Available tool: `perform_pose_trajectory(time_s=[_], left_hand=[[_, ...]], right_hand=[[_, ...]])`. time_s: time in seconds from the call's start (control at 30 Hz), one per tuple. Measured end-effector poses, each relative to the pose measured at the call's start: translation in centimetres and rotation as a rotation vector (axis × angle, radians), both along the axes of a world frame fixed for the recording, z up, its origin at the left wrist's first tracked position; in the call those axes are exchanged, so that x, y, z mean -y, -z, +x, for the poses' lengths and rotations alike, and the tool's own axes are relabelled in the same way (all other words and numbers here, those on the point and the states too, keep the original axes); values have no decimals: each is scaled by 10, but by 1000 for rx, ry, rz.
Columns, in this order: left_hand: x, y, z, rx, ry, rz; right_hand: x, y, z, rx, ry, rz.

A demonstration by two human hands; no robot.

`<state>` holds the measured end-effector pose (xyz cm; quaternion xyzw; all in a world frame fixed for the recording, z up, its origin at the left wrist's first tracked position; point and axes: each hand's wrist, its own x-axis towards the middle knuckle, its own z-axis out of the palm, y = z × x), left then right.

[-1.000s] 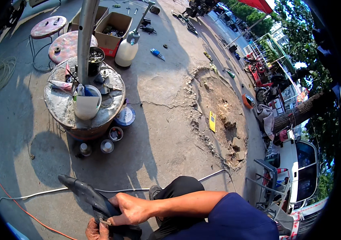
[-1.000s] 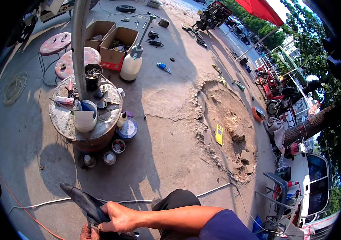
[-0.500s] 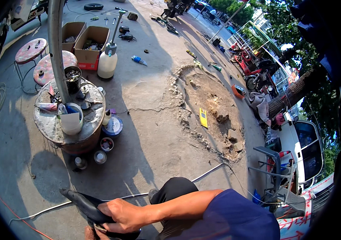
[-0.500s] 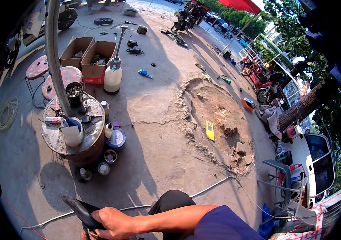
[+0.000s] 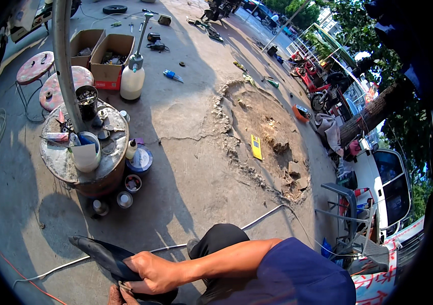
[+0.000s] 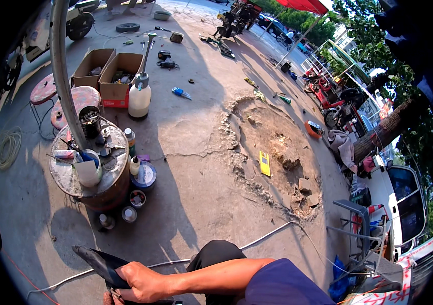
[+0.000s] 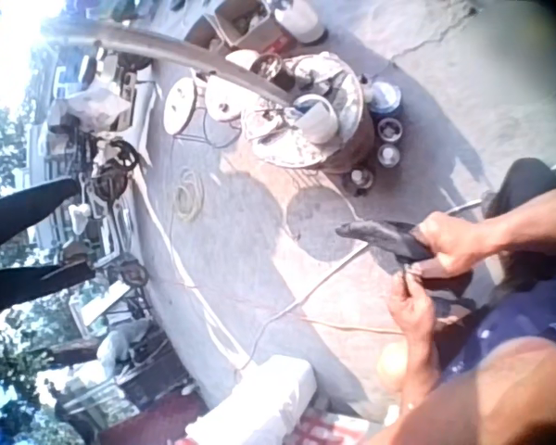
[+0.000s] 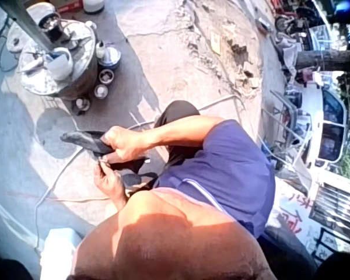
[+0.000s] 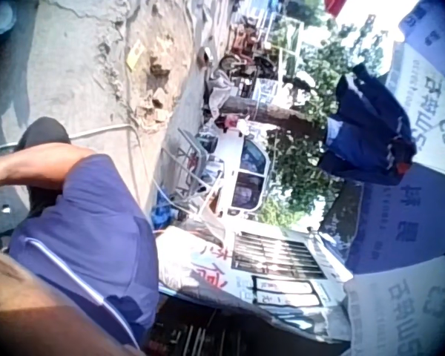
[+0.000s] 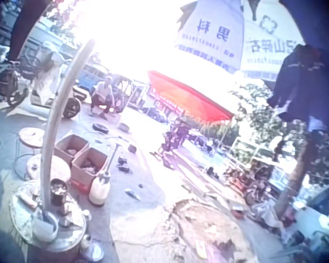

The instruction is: The person uses a rotary tool to grind the inner surface of a motorcycle inner tube, then applies a liquid from a small bottle and places a patch over the treated area. The person handles the inner tube, rotary tool, bottle, and patch during the repair.

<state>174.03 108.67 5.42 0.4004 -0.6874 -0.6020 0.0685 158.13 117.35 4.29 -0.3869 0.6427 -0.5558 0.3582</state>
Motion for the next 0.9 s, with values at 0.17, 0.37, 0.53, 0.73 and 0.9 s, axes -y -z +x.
perform_pose_trajectory(time_s=[0.17, 0.37, 0.53, 0.73, 0.9], left_hand=[[-3, -12, -12, 23, 1, -347], [-3, -1, -7, -124, -199, 87], [2, -7, -7, -61, -40, -238], [0, -17, -14, -130, -129, -213], [5, -1, 6, -331, -208, 486]], right_hand=[[6, -23, -17, 291, -110, 231], [5, -35, -22, 293, -157, 234], [7, -35, -25, 264, -182, 204], [6, -28, -17, 262, -161, 131], [-5, -20, -9, 466, -165, 22]])
